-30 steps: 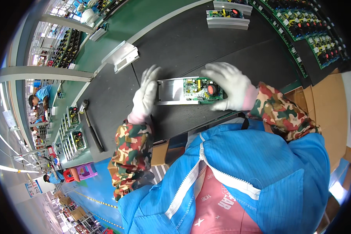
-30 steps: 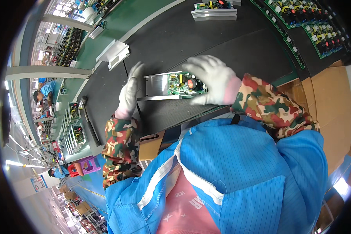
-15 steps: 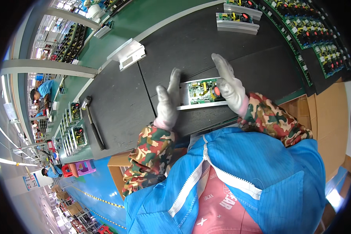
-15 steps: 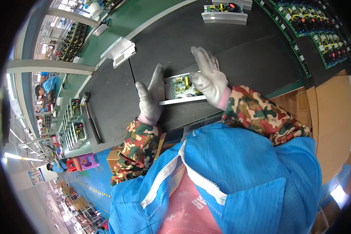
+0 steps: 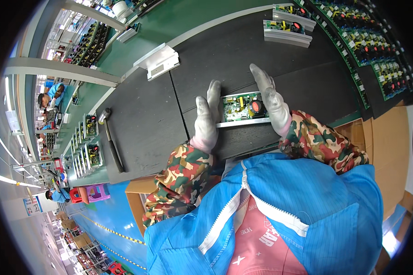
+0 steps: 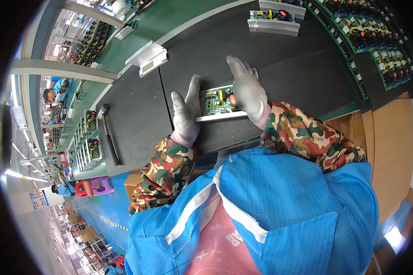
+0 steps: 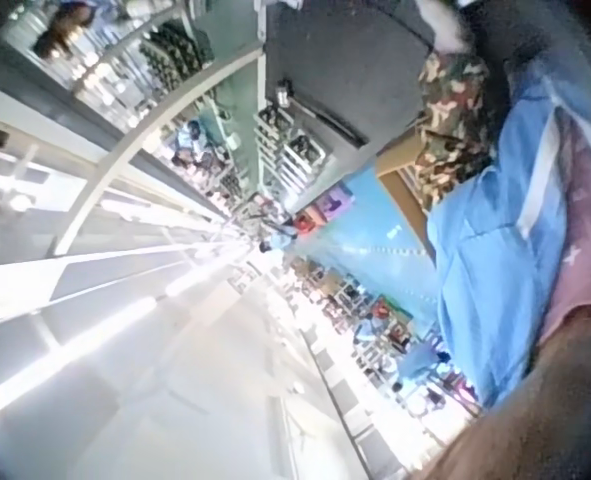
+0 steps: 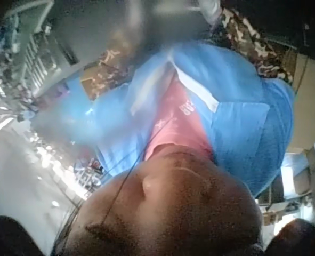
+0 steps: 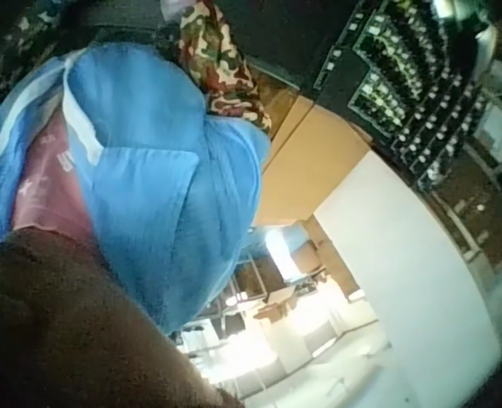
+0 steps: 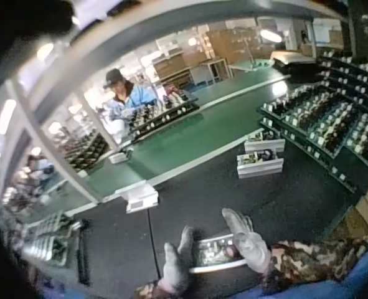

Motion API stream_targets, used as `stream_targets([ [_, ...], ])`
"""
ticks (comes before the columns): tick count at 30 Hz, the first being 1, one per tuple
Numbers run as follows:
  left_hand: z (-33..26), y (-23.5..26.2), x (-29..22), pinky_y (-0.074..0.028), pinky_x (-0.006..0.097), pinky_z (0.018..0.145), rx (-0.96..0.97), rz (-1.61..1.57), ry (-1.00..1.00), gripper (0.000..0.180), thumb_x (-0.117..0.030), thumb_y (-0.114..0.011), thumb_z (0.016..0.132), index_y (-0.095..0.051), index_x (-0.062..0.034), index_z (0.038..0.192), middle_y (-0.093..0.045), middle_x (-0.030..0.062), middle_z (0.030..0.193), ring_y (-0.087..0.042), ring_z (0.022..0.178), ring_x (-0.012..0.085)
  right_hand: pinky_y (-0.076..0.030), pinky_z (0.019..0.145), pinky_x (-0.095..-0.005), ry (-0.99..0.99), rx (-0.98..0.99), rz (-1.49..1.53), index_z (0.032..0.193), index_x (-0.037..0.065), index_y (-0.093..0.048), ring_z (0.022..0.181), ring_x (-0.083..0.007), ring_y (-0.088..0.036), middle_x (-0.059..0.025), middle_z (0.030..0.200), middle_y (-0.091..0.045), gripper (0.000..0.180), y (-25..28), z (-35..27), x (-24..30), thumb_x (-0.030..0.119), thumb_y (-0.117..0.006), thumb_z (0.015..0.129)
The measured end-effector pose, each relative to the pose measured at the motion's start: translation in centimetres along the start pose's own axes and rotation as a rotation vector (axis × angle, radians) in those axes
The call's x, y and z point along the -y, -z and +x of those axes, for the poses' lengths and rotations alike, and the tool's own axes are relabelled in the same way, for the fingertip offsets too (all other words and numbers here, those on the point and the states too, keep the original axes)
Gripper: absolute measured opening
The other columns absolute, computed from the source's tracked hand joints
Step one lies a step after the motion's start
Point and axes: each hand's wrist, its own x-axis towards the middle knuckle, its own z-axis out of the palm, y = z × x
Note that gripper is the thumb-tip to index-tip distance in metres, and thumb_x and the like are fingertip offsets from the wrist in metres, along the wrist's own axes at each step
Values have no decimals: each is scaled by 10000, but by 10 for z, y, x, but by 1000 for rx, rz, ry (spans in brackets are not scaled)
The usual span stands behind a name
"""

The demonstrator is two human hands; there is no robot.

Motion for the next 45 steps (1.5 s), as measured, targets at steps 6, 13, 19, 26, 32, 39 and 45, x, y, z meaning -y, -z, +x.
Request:
stream_targets([
  [6,2,23,23,-92,365,1212,219,631,-470,1089,-788,-98,907,-77,121,1507,-99,265,1604,-105,1503,305,-148,1192,-382,-78,-100,37,1531,18,-251,1476,-246,-238,-136,1577,-301,784,-13,-1,17,584,-328,993],
  [13,2,54,23,-153,374,1203,-51,657,-614,686,-498,-314,1033,-392,60,1423,-417,216,1468,-281,1451,292,-228,1154,-358,107,-186,44,1463,-59,-347,1408,-313,-349,-252,1477,-404,819,6,-13,23,605,-381,984],
  [19,-22,66,37,-288,389,1161,-187,1136,-794,321,-243,-554,989,-650,-22,1201,-690,199,1083,-550,1259,301,-272,1132,-384,128,-98,-110,1426,-47,-400,1341,-335,-431,-258,1402,-474,736,1,-19,27,546,-429,991],
  [26,-22,68,50,-299,362,1130,-159,795,-543,402,-279,-543,1005,-611,11,1274,-642,244,1227,-371,1413,356,-209,1157,-419,184,-83,-181,1398,-26,-451,1369,-342,-400,-212,1418,-479,623,-8,-14,17,466,-408,1019],
  [32,-19,70,51,-297,367,1132,-107,764,-535,413,-276,-529,1013,-597,31,1281,-630,248,1252,-373,1412,346,-190,1166,-413,191,-66,-228,1404,-19,-452,1392,-323,-380,-201,1425,-480,583,-5,-15,19,421,-413,1022],
  [39,-33,52,16,-290,550,1133,-94,1691,-1113,533,-388,-784,773,-636,-93,1192,-550,209,1295,-388,1326,444,-349,1087,-498,371,-18,-695,1186,40,-607,1198,-390,-543,-182,1202,-597,651,31,-16,59,538,-707,780],
  [45,-23,45,17,-282,590,1138,-27,1751,-1197,304,-194,-818,667,-698,-133,940,-583,120,1255,-436,1276,425,-413,868,-435,281,50,-924,912,109,-690,971,-291,-551,-76,974,-604,384,20,-44,65,410,-782,691],
])
